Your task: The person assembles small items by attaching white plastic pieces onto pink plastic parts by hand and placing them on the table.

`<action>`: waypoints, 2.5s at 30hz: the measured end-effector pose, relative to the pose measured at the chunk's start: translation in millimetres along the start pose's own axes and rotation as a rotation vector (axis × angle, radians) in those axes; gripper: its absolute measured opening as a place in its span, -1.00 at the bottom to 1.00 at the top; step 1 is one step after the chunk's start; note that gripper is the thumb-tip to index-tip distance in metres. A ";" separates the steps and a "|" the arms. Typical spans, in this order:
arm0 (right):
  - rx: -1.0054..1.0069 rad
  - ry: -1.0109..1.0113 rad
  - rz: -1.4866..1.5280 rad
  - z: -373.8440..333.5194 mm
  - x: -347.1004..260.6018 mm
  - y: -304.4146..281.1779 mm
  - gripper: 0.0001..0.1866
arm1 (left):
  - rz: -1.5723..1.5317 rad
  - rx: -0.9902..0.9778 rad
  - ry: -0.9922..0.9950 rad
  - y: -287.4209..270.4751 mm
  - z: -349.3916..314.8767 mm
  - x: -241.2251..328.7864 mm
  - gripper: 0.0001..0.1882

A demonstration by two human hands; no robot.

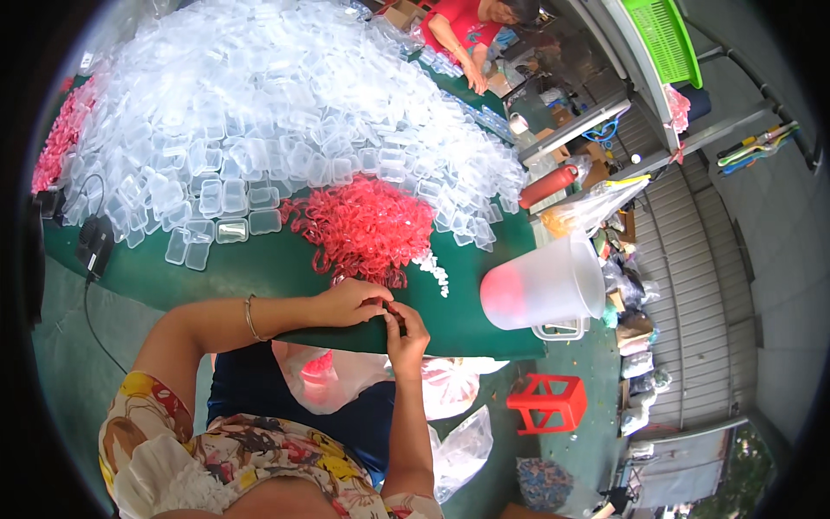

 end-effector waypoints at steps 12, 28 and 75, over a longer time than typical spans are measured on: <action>-0.020 0.224 0.266 -9.3 44.9 -4.7 -0.88 | -0.166 -0.104 -0.264 5.4 -12.8 -11.7 -0.74; 0.120 -0.049 -0.737 53.1 91.0 -48.5 -0.93 | 0.037 -0.179 -0.114 11.1 -4.8 -10.7 -0.77; -0.309 -0.221 -0.333 5.3 -22.3 2.6 -0.93 | 0.007 -0.116 -0.107 7.5 -3.4 -8.7 -0.79</action>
Point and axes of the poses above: each hand's wrist, its own z-axis towards the middle knuckle, its own y-axis out of the palm, x = y × z, the point moved 6 cm from there along z, towards the middle knuckle, and after that the axes turned 1 degree about y, right-handed, at the moved point
